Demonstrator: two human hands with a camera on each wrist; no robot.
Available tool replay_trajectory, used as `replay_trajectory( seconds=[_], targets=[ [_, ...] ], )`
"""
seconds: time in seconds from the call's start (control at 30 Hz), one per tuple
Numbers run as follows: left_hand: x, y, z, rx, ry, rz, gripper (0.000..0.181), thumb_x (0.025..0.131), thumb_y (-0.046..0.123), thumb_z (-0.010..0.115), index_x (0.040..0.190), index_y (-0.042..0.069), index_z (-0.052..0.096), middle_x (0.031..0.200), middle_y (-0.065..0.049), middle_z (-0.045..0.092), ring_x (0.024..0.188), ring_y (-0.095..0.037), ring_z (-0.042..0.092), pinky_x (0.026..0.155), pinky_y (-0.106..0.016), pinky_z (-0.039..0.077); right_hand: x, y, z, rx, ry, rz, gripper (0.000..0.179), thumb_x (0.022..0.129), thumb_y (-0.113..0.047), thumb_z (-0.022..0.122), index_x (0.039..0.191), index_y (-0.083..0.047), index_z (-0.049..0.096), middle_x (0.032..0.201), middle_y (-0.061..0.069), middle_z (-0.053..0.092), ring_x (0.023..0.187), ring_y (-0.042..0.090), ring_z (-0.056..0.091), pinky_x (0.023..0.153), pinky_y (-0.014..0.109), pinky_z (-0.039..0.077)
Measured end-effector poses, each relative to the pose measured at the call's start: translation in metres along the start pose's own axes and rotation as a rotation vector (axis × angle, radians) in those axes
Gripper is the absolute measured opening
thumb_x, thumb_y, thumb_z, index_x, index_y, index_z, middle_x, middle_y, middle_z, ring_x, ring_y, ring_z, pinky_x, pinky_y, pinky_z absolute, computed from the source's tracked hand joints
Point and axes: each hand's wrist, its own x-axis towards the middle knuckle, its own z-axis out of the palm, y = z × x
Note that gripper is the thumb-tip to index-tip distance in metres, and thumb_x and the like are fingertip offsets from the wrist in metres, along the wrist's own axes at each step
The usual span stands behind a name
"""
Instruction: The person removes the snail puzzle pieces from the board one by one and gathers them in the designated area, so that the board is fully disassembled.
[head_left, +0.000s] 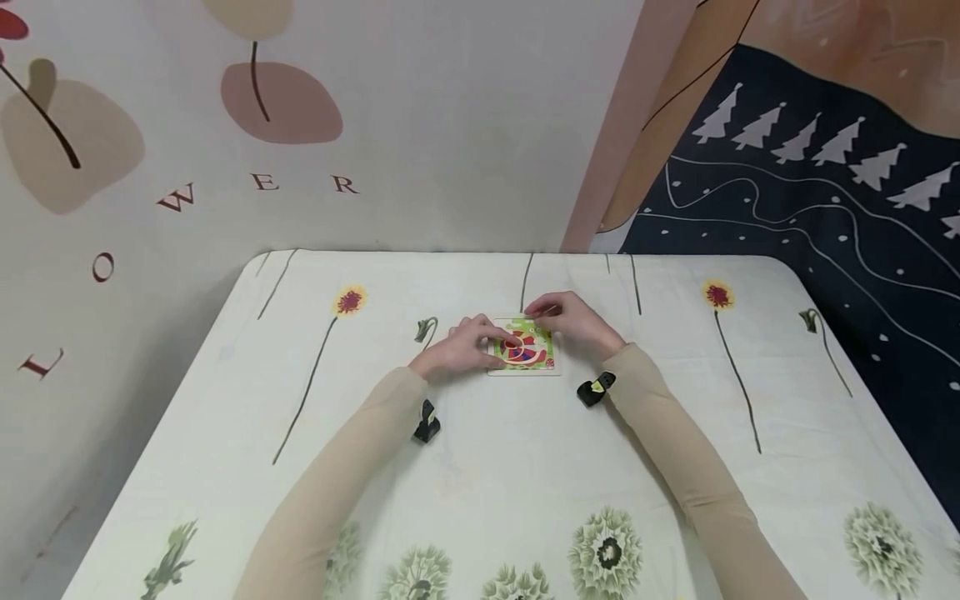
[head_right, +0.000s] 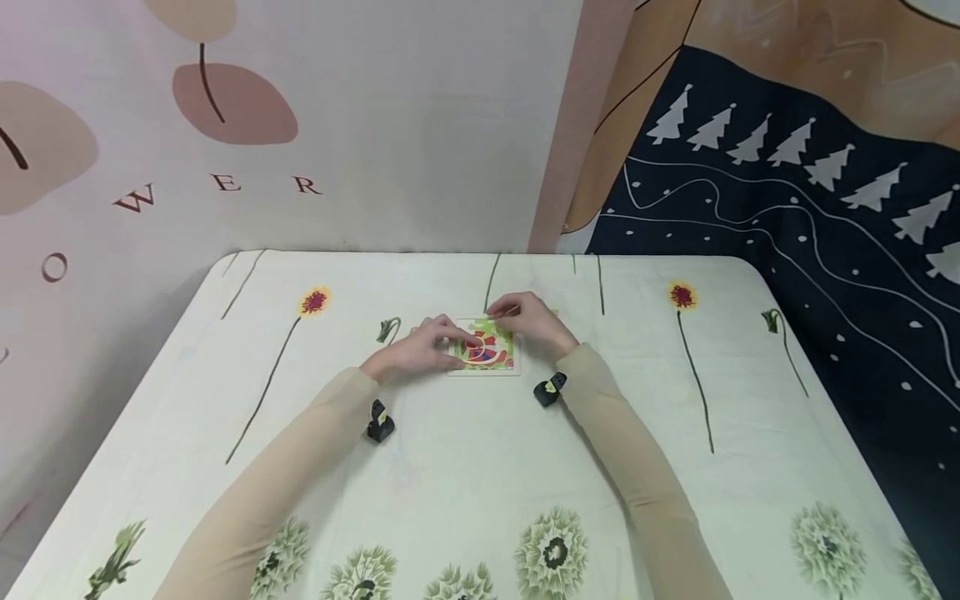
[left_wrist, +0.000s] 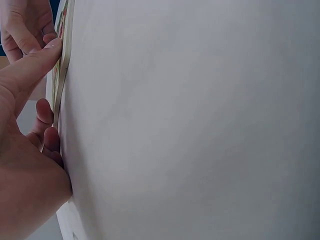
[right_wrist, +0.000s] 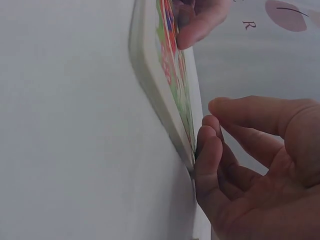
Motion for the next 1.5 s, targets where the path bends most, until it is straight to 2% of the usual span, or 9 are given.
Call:
replay_trajectory(
  seconds=[0.23,0.5,0.77,1.17,1.3,1.5],
  targets=[
    [0.0,0.002,0.001,-0.001,-0.004,-0.004,0.048,0.087,0.025,0.074,0.134,0.022,0.064,0.126,-0.009,0.051,0.113,-0.024,0.039,0.102,-0.045,0.027,0.006,-0.003,0.007,-0.055,-0.017,-0.007,0.027,0.095,-0.004,0.059,0.12,0.001,0.068,0.118,0.02,0.068,0.106,0.028,0.061,0.094,0.036,0.047],
    [0.0,0.001,0.003,-0.008,-0.007,-0.004,0.048,0.087,0.024,0.074,0.134,0.022,0.064,0.125,-0.009,0.051,0.113,-0.024,0.039,0.102,-0.045,0.027,0.011,-0.007,0.015,-0.099,-0.052,0.008,0.026,0.095,-0.006,0.06,0.119,-0.002,0.07,0.118,0.016,0.069,0.1,0.023,0.059,0.087,0.029,0.044],
    [0.0,0.001,0.003,-0.012,-0.006,-0.005,0.047,0.088,0.024,0.073,0.134,0.022,0.064,0.125,-0.008,0.051,0.113,-0.025,0.039,0.103,-0.047,0.027,0.011,-0.014,0.019,-0.12,-0.066,0.002,0.028,0.095,-0.006,0.059,0.121,-0.002,0.07,0.119,0.016,0.069,0.098,0.023,0.058,0.084,0.029,0.044],
    [0.0,0.001,0.001,-0.025,-0.002,0.001,0.049,0.086,0.023,0.075,0.134,0.02,0.064,0.123,-0.008,0.051,0.112,-0.023,0.039,0.104,-0.045,0.027,0.013,-0.013,0.018,-0.133,-0.072,-0.032,0.025,0.093,-0.005,0.062,0.117,-0.003,0.072,0.123,0.016,0.065,0.112,0.028,0.054,0.097,0.043,0.043],
    [0.001,0.0,0.001,-0.02,0.001,-0.002,0.05,0.086,0.024,0.075,0.135,0.02,0.063,0.124,-0.009,0.051,0.112,-0.023,0.039,0.104,-0.045,0.028,0.014,-0.012,0.018,-0.139,-0.072,-0.05,0.026,0.092,-0.004,0.064,0.117,-0.005,0.072,0.124,0.016,0.062,0.107,0.025,0.052,0.091,0.037,0.041],
    [0.0,0.0,0.0,-0.008,-0.003,-0.015,0.049,0.087,0.025,0.073,0.135,0.022,0.063,0.127,-0.009,0.05,0.114,-0.024,0.039,0.104,-0.046,0.027,0.013,-0.012,0.016,-0.135,-0.087,-0.098,0.028,0.09,0.002,0.061,0.117,-0.003,0.07,0.12,0.016,0.065,0.086,0.019,0.048,0.077,0.029,0.037]
  ],
)
